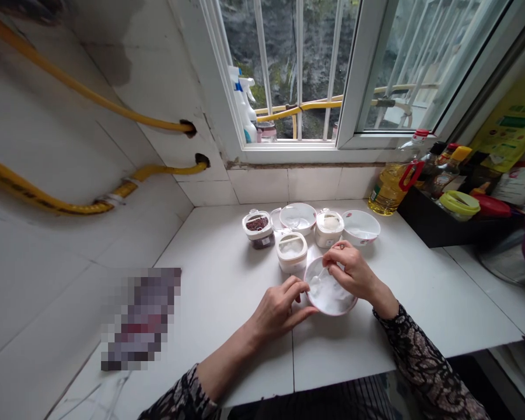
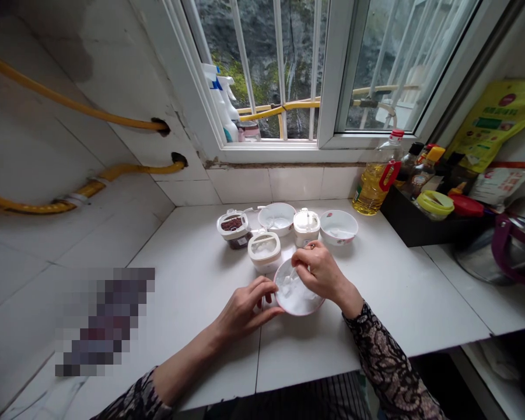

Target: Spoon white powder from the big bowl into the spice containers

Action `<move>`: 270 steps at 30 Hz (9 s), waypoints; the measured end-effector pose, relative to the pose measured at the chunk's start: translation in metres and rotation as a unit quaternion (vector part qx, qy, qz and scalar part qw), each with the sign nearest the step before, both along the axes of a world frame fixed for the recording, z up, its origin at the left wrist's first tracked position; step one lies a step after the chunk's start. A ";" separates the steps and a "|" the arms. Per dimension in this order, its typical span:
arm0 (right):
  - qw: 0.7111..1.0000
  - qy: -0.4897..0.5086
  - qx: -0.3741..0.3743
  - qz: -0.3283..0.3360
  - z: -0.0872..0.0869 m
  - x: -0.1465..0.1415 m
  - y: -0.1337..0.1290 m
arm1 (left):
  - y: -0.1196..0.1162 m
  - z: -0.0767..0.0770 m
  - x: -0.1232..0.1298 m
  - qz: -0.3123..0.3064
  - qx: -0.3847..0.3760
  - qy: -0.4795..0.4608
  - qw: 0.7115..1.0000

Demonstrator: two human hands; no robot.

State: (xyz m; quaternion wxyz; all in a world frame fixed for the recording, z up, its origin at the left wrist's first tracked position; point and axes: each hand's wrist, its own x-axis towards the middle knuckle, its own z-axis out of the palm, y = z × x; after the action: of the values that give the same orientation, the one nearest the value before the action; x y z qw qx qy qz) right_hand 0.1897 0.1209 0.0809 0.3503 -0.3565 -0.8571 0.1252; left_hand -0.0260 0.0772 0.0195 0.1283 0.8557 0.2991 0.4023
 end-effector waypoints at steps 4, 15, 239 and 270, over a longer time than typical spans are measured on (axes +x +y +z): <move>1.000 -0.009 0.028 0.001 -0.002 0.000 0.000 | 0.000 0.000 0.001 0.000 0.001 -0.003 1.000; 0.986 0.078 -0.146 -0.026 -0.002 -0.005 -0.002 | -0.001 0.002 0.000 0.000 0.003 0.003 1.000; 0.991 0.085 0.099 -0.033 0.003 -0.017 -0.001 | 0.000 0.001 0.000 0.001 -0.004 0.008 1.000; 0.924 0.230 -0.295 -0.075 0.002 0.003 0.003 | 0.001 -0.002 0.001 -0.008 0.004 -0.008 1.000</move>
State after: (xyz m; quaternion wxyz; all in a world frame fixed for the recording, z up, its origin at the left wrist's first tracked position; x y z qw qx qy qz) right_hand 0.1926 0.1240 0.0825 0.4248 -0.4687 -0.6482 0.4240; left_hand -0.0251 0.0782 0.0180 0.1301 0.8555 0.2895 0.4091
